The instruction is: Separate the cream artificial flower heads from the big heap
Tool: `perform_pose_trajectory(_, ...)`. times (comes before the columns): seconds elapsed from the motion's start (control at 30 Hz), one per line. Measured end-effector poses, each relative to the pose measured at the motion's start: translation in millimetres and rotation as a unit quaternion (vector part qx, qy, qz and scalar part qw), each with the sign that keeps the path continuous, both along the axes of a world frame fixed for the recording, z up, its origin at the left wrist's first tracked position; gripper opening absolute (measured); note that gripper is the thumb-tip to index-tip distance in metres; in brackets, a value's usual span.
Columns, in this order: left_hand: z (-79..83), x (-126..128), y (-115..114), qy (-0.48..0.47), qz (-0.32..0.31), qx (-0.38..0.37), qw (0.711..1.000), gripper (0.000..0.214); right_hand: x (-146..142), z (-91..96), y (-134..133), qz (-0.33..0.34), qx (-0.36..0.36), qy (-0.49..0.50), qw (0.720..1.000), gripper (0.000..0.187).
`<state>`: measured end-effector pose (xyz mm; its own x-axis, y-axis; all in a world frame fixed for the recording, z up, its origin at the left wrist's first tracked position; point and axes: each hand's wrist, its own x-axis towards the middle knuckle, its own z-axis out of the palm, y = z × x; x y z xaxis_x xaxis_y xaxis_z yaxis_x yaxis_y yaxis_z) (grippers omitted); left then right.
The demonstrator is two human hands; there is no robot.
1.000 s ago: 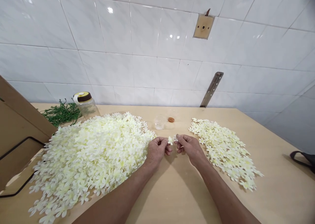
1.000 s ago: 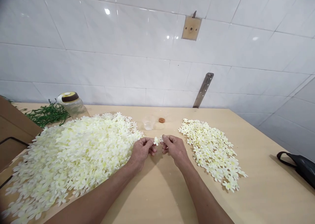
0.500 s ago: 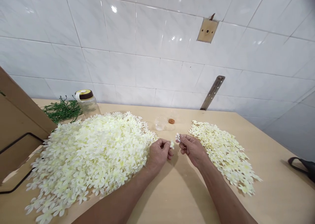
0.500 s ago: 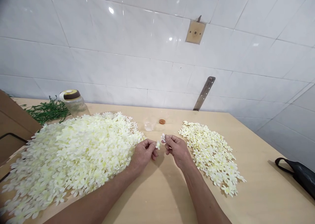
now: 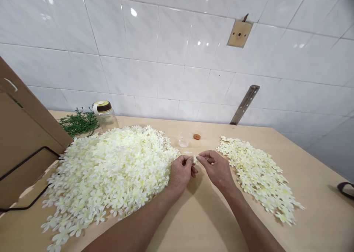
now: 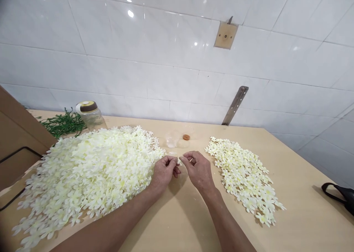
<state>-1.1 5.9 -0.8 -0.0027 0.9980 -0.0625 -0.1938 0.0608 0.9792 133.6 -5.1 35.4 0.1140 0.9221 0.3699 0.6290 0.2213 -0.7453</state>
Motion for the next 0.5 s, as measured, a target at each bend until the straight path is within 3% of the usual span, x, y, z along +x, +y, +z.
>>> perform_pose_trajectory(0.2,-2.6,1.4,0.4,-0.036,-0.003,-0.004,0.999,0.022,-0.2,-13.9,1.7,0.021,-0.05,0.004,0.999,0.029)
perform_pose_trajectory(0.5,2.8,-0.7,-3.2,-0.062,-0.021,-0.011,0.998,0.025,0.1,-11.9,0.9,0.018,-0.091,0.047,0.995,0.031)
